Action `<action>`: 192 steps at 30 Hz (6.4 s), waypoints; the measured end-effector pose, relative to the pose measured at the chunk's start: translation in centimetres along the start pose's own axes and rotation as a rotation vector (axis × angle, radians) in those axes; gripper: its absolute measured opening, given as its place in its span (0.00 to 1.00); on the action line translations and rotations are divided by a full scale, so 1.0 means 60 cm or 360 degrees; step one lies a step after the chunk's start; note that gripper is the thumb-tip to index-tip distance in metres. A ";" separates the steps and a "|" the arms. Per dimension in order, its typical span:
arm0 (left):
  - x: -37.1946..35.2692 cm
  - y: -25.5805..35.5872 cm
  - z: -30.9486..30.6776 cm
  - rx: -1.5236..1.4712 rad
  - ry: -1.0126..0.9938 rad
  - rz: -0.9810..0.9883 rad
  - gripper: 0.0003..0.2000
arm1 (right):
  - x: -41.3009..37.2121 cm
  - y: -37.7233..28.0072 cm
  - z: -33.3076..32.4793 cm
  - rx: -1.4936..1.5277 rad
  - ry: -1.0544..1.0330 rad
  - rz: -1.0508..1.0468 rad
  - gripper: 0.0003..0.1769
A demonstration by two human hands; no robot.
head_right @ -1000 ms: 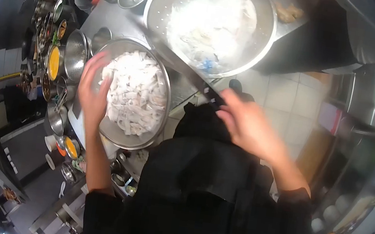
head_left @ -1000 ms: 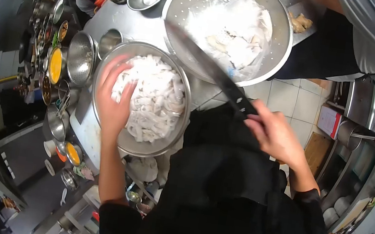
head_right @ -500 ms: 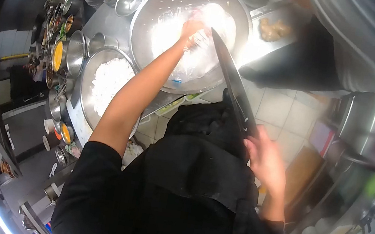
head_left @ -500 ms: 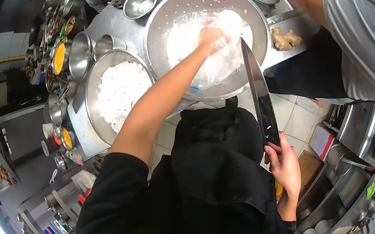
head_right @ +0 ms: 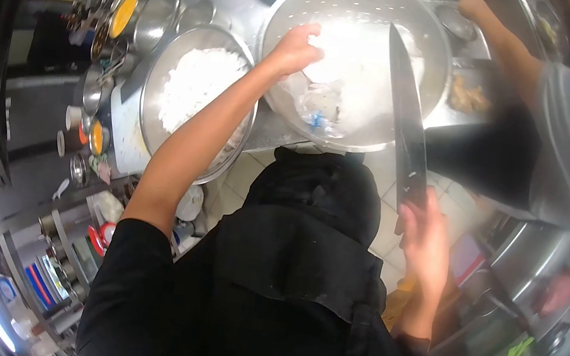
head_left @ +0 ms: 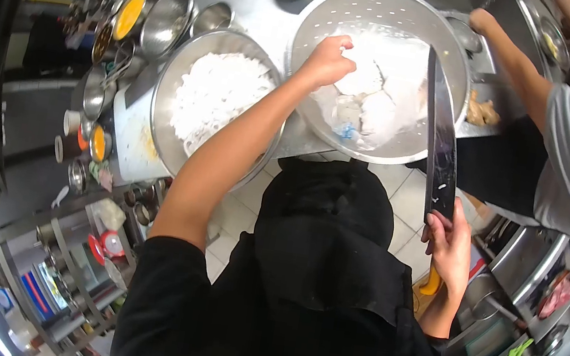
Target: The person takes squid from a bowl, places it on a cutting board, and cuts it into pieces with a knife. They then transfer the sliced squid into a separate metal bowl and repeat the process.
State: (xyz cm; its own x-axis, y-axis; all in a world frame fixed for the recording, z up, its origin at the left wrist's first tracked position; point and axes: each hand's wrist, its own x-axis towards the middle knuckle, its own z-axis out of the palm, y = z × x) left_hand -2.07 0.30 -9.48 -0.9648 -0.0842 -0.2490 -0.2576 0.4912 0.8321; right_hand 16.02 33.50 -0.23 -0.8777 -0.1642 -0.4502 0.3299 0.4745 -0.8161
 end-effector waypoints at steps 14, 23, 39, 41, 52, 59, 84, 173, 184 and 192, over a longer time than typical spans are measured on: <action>-0.388 -0.143 -0.520 -0.0506 0.0573 0.0398 0.14 | 0.016 -0.144 0.188 -0.0111 -0.0352 -0.0347 0.28; -0.611 -0.579 -0.729 -0.0509 0.0785 -0.0042 0.19 | -0.052 -0.238 0.593 -0.0344 -0.0667 -0.0345 0.32; -0.615 -0.669 -0.720 0.0784 0.0818 0.0263 0.16 | -0.145 -0.342 0.869 -0.0836 -0.0684 -0.0255 0.23; -0.588 -0.690 -0.727 0.0726 0.0877 0.0234 0.10 | -0.147 -0.338 0.868 -0.0837 -0.0704 -0.0269 0.23; -0.627 -0.630 -0.708 0.1019 0.0632 0.0227 0.25 | -0.101 -0.309 0.883 -0.0683 -0.0783 -0.0199 0.25; -0.576 -0.636 -0.738 0.1083 0.0361 0.0085 0.26 | -0.123 -0.301 0.887 -0.0646 -0.0704 -0.0215 0.28; -0.518 -0.660 -0.792 0.1114 -0.0001 0.0795 0.15 | -0.279 -0.296 1.077 -0.0086 -0.0146 0.0116 0.27; -0.632 -0.678 -0.763 0.0797 0.0791 0.0455 0.16 | -0.092 -0.325 0.991 -0.1077 -0.0597 -0.0649 0.15; -0.576 -0.709 -0.748 0.1119 0.0460 0.0379 0.25 | -0.105 -0.345 1.031 -0.1251 -0.0446 -0.0606 0.13; -0.565 -0.730 -0.743 0.0588 0.0790 0.0582 0.19 | -0.092 -0.348 1.109 -0.1459 -0.0488 -0.0467 0.16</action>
State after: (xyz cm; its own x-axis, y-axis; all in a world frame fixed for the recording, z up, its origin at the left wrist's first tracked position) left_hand 39.59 -57.01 -15.35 -0.9185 -0.1993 0.3414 0.0365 0.8172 0.5752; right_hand 37.08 -33.07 -4.82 -0.7116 -0.5351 -0.4553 -0.3922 0.8402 -0.3745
